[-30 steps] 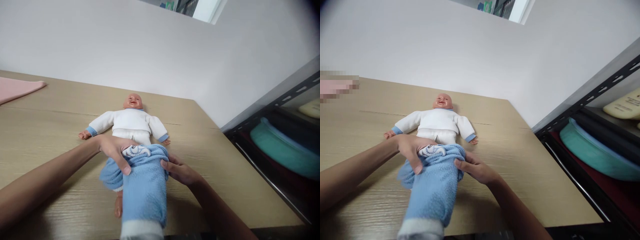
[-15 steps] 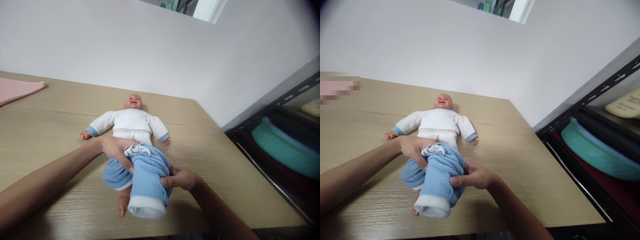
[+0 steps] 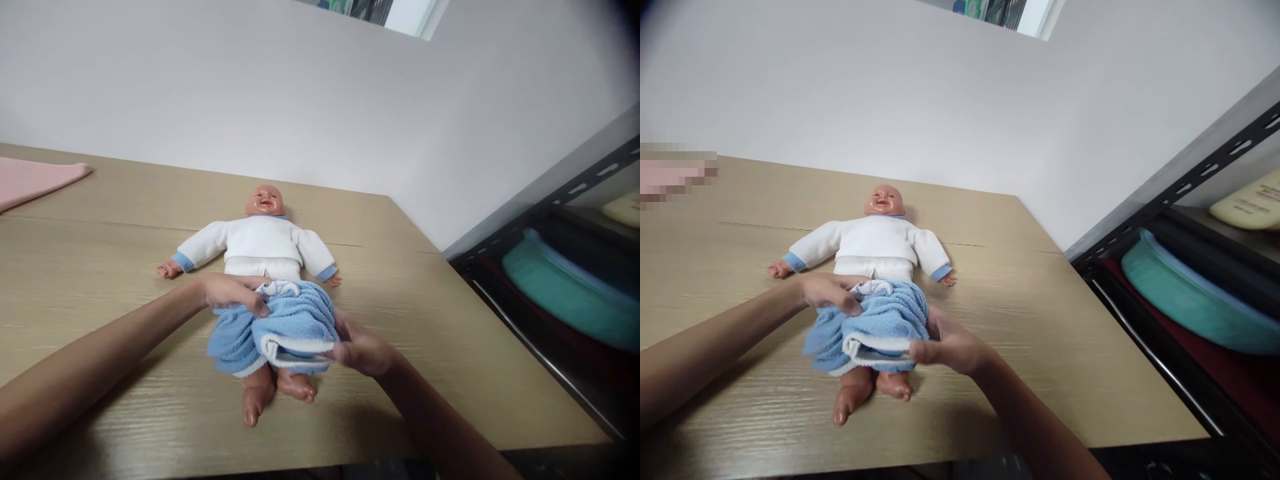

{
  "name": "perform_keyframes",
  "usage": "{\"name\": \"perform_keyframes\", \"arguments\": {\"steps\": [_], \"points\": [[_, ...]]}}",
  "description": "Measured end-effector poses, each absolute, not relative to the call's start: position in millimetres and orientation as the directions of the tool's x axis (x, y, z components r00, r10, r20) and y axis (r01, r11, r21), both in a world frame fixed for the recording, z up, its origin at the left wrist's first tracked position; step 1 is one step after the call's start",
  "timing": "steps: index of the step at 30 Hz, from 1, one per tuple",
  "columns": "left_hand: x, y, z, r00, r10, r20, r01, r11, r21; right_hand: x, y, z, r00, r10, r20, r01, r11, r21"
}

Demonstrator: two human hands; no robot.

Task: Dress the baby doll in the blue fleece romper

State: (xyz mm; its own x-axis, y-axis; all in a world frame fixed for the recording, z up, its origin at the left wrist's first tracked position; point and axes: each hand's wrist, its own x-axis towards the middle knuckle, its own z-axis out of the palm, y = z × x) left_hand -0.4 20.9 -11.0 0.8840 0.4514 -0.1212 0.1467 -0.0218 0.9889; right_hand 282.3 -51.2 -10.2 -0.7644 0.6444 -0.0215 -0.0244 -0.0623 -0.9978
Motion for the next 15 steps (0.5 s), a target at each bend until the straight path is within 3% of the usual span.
{"name": "perform_keyframes", "arguments": {"steps": [3,7,11,15], "points": [[3.7,17.7,-4.2,0.904,0.404,-0.143,0.094,0.138,0.986,277.3,-56.2,-0.3,-0.707,0.707,-0.033,0.056,0.01,-0.998],[16.3,14.1,10.2,0.912,0.401,-0.09,0.098,0.0,0.995,265.3,-74.0,4.7,-0.267,0.959,0.096,0.237,0.162,-0.958],[24.7,9.8,19.5,0.927,0.363,-0.092,0.105,-0.015,0.994,262.2,-92.3,4.9,-0.112,0.946,0.306,0.503,0.319,-0.803],[27.9,2.2,23.1,0.912,0.387,-0.133,0.164,-0.049,0.985,264.9,-106.7,5.5,-0.099,0.98,0.171,0.573,0.197,-0.795]]}}
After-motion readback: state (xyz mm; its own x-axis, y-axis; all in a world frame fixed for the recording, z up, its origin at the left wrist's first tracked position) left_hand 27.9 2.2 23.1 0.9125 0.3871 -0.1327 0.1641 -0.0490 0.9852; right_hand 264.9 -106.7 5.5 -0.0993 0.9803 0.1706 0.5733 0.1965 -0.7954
